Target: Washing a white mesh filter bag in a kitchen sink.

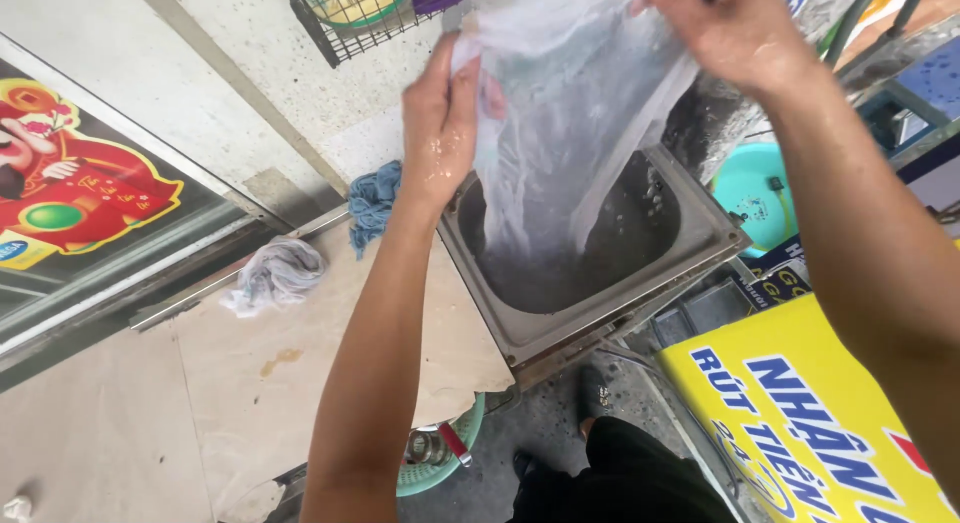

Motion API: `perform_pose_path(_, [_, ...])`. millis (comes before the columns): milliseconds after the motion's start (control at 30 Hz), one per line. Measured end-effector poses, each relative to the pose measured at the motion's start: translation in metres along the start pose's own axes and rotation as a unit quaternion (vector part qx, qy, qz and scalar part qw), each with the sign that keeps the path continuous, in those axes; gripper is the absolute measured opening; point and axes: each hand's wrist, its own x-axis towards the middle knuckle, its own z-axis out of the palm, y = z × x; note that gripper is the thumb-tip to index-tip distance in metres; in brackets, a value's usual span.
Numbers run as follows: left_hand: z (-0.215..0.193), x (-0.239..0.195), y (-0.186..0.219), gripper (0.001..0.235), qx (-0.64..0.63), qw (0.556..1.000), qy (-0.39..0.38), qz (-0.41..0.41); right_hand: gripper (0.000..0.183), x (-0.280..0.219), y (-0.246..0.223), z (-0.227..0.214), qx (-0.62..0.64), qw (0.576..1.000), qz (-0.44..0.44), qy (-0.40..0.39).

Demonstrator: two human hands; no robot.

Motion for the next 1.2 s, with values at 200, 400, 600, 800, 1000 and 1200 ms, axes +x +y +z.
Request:
perform_pose_path(200, [-0.017, -0.033, -0.072, 0.027, 0.184, 0.964, -0.174, -0.081, 0.019, -0.034, 0.044, 0.022, -0.128, 0.980, 0.105, -0.108])
perform_pose_path(400, [-0.005, -0.011, -0.040, 0.032, -0.199, 0.951, -0.058, -0.231, 0.047, -0.043, 0.042, 0.043, 0.003, 0.986, 0.094, -0.136])
perform_pose_path(600, [-0.033, -0.002, -0.018, 0.034, 0.065, 0.993, -0.005, -0.103, 0.058, -0.035, 0.021, 0.026, -0.215, 0.884, 0.318, -0.268])
perform_pose_path(800, [-0.038, -0.024, -0.066, 0.037, 0.054, 0.975, -0.066, -0.204, 0.051, -0.039, 0.015, 0.017, -0.174, 0.915, 0.244, -0.269])
perform_pose_path(1000, [-0.036, -0.016, -0.067, 0.042, 0.045, 0.984, -0.035, -0.169, 0.043, -0.038, 0.025, 0.028, -0.192, 0.894, 0.310, -0.261])
perform_pose_path(1200, [-0.045, -0.022, -0.061, 0.041, 0.063, 0.962, -0.126, -0.233, 0.030, -0.034, 0.030, 0.010, -0.128, 0.926, 0.286, -0.208])
